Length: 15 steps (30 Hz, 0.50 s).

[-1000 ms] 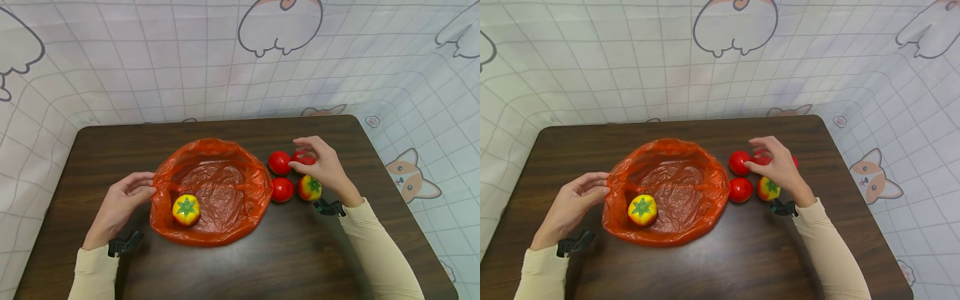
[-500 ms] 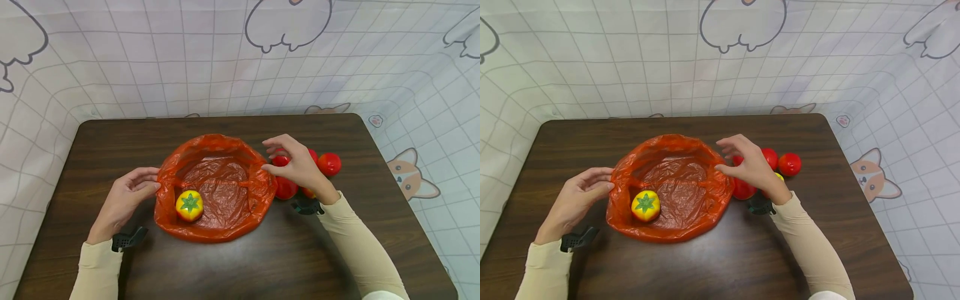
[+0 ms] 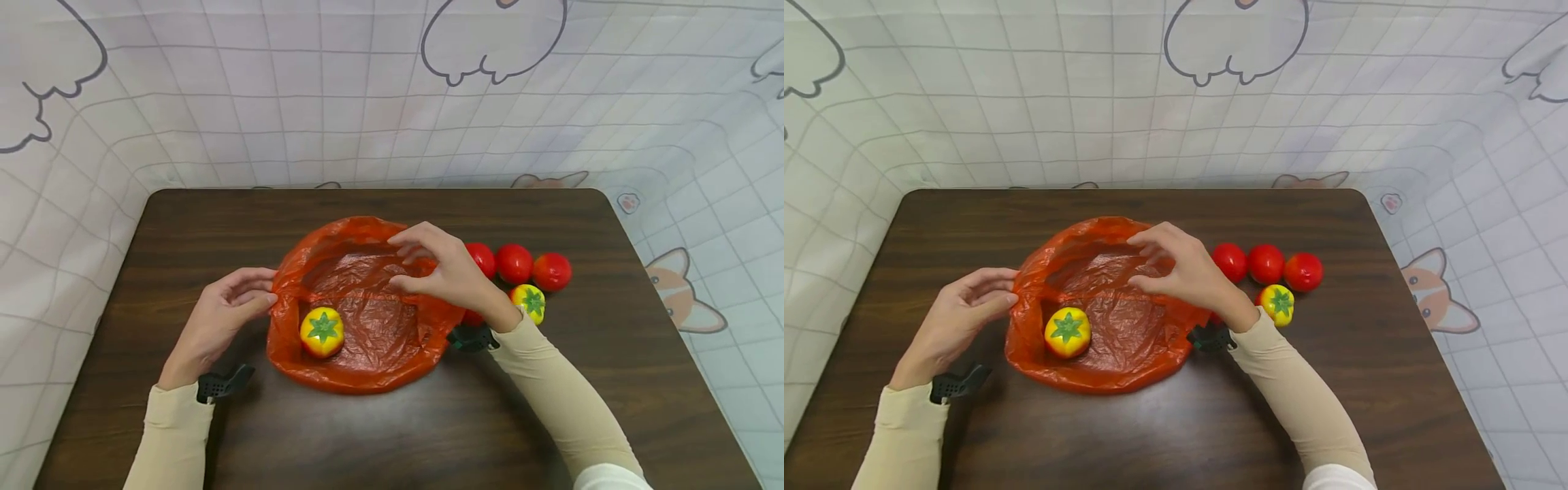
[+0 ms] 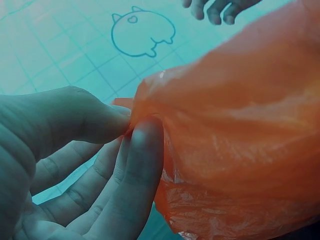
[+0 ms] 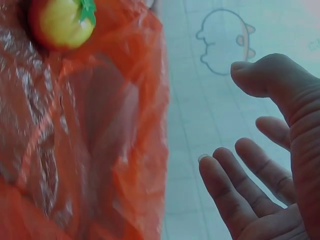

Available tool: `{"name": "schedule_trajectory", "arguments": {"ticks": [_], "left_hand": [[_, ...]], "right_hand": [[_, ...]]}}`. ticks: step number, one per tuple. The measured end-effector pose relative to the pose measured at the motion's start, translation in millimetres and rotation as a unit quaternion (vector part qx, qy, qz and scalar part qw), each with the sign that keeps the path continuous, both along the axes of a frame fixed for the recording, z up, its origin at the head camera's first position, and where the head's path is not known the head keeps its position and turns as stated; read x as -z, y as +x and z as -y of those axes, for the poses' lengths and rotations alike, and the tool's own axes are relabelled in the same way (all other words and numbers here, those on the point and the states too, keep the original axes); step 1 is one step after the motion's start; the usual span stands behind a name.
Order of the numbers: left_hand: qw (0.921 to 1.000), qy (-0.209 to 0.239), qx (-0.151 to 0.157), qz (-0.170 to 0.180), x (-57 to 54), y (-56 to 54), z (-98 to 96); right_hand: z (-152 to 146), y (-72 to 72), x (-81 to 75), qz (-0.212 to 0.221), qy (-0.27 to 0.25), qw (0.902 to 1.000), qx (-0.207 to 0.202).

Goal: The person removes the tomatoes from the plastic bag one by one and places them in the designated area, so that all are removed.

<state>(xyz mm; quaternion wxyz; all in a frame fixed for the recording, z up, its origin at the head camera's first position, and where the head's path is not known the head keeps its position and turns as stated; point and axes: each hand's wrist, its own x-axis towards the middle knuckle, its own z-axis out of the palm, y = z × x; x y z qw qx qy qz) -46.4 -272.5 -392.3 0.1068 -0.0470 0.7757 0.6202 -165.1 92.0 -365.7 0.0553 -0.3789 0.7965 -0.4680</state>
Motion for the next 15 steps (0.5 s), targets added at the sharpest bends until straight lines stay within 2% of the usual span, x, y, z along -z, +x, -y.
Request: {"name": "schedule_trajectory", "arguments": {"ticks": [15], "left_hand": [[0.9999,0.015,-0.001,0.002,-2.4,-0.7,-0.1]], "right_hand": [[51,8.2,12.9,-0.025,0.040,0.9960,-0.076]]}}
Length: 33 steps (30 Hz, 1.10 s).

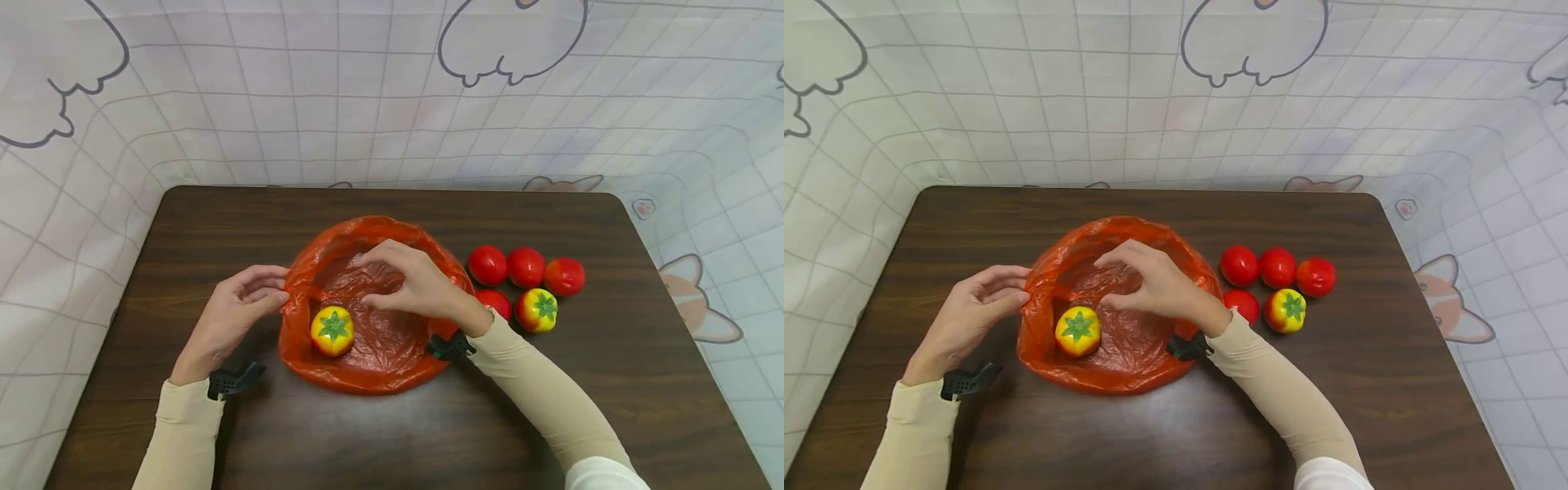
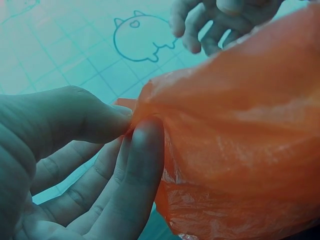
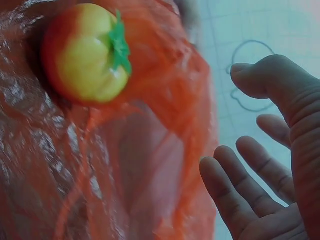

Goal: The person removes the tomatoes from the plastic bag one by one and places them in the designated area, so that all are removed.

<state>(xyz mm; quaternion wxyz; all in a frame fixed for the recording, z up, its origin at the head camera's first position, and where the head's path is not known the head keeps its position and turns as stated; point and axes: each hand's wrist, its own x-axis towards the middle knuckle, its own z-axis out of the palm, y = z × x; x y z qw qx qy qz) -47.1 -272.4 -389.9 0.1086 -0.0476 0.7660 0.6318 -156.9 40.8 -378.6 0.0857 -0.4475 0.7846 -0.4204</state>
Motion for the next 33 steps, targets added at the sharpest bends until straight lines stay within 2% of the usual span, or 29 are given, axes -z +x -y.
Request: {"name": "schedule_trajectory", "arguments": {"ticks": [6,13,26,33], "left_hand": [[1.0000,-0.002,0.000,0.006,-1.2,-1.9,-1.9],[1.0000,0.000,0.001,0.005,-1.0,-2.8,-2.2],[0.9999,0.010,0.001,0.006,0.7,-1.0,-1.9],[0.9999,0.002,-0.006,0.016,0.1,0.4,-1.1]], "right_hand": [[11,1.9,11.1,0.010,0.027,0.9991,-0.029],[20,4.4,24.6,0.044,0.060,0.9952,-0.064],[31,10.7,40.9,0.111,0.098,0.9846,-0.093],[35,11.6,48.5,0.124,0.109,0.9807,-0.104]]}}
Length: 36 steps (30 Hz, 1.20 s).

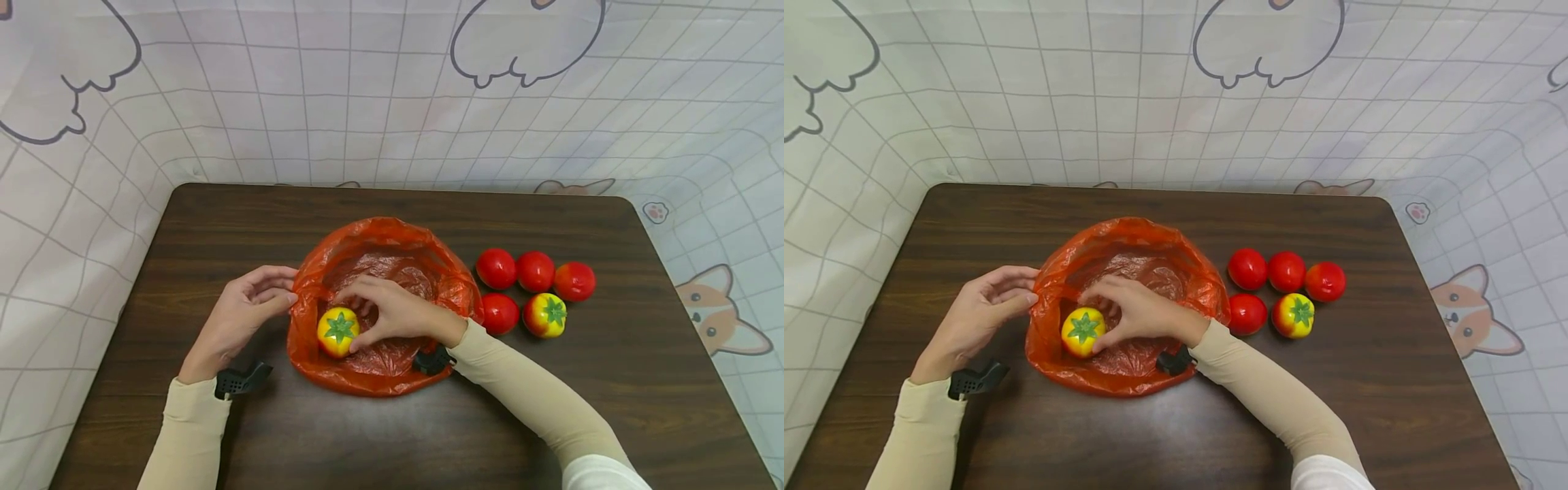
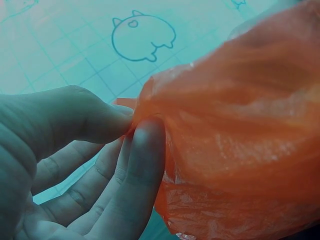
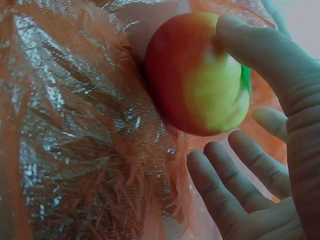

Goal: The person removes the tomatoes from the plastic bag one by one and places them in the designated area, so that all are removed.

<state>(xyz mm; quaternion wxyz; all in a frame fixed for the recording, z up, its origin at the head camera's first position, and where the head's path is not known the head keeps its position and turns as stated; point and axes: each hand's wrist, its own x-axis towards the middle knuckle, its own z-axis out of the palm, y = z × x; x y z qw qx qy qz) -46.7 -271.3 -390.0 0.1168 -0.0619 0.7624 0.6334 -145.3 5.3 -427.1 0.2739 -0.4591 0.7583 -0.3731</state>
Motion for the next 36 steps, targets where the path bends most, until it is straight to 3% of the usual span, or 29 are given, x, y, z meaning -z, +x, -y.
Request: {"name": "schedule_trajectory", "arguments": {"ticks": [16,31,36], "left_hand": [[0.9998,-0.018,0.008,-0.001,3.1,-0.5,1.7],[0.9996,-0.014,0.012,-0.023,1.5,2.0,2.6],[0.9992,-0.018,0.018,-0.030,1.4,1.4,1.5]], "right_hand": [[5,2.7,4.1,-0.037,0.016,0.9990,-0.021],[-18,-3.5,-19.9,-0.056,0.022,0.9980,0.019],[-31,-7.5,-25.9,-0.080,0.022,0.9956,0.043]]}}
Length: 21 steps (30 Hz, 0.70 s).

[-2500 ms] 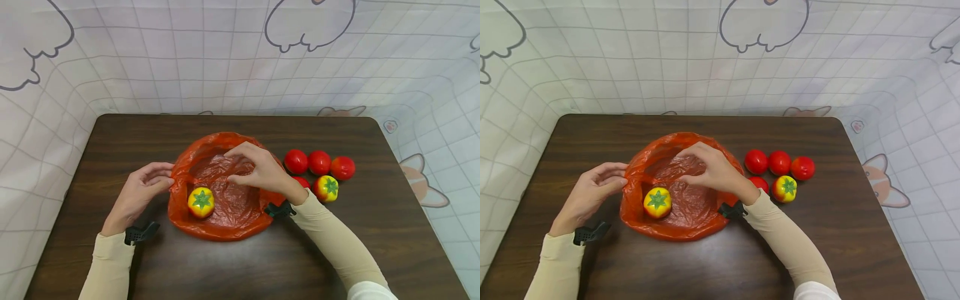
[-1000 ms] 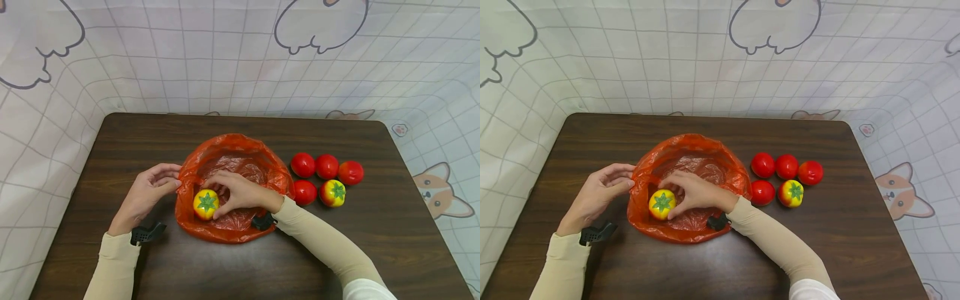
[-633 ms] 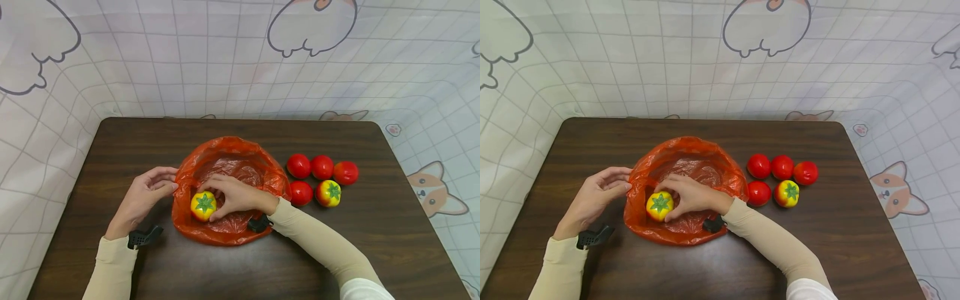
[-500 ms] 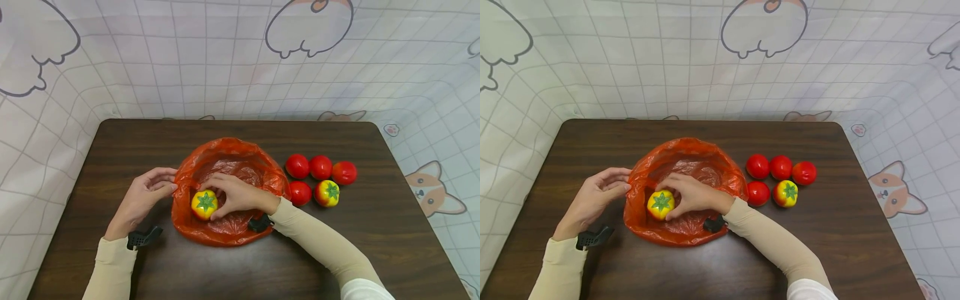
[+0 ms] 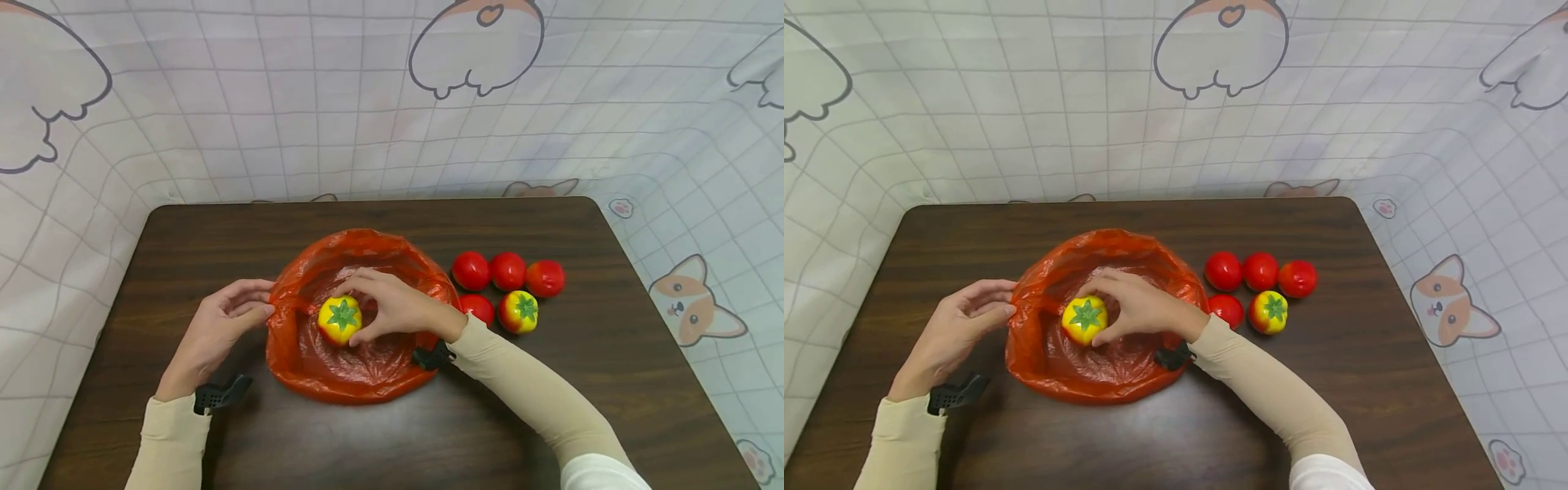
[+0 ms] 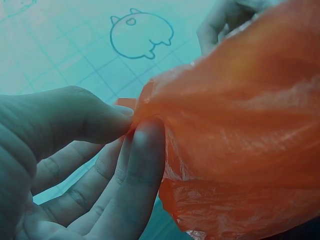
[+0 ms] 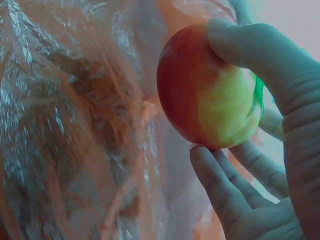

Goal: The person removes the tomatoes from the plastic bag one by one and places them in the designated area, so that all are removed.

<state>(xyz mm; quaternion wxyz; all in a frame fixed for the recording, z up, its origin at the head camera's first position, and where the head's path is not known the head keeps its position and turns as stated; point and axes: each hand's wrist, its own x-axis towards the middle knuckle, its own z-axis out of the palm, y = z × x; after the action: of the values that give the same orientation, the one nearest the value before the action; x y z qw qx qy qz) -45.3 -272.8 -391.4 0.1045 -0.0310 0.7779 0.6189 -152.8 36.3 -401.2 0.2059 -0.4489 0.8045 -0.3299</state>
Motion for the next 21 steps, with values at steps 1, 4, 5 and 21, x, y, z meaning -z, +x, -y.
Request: {"name": "schedule_trajectory", "arguments": {"ticks": [1,4,5,21], "left_hand": [[1.0000,-0.001,0.001,-0.001,-0.2,0.0,0.0],[1.0000,-0.004,0.004,-0.003,-0.9,0.3,-0.1],[0.9999,-0.007,0.006,-0.004,-1.0,0.5,0.0],[0.9995,-0.026,0.020,0.000,-3.5,-1.8,-2.5]], "right_hand": [[-2,-0.9,-1.1,-0.003,-0.004,1.0000,0.003],[-11,-3.4,-5.0,0.000,-0.020,0.9997,0.011],[-14,-4.0,-5.9,0.004,-0.025,0.9996,0.014],[-87,-15.8,-29.6,0.012,-0.041,0.9925,0.115]]}}
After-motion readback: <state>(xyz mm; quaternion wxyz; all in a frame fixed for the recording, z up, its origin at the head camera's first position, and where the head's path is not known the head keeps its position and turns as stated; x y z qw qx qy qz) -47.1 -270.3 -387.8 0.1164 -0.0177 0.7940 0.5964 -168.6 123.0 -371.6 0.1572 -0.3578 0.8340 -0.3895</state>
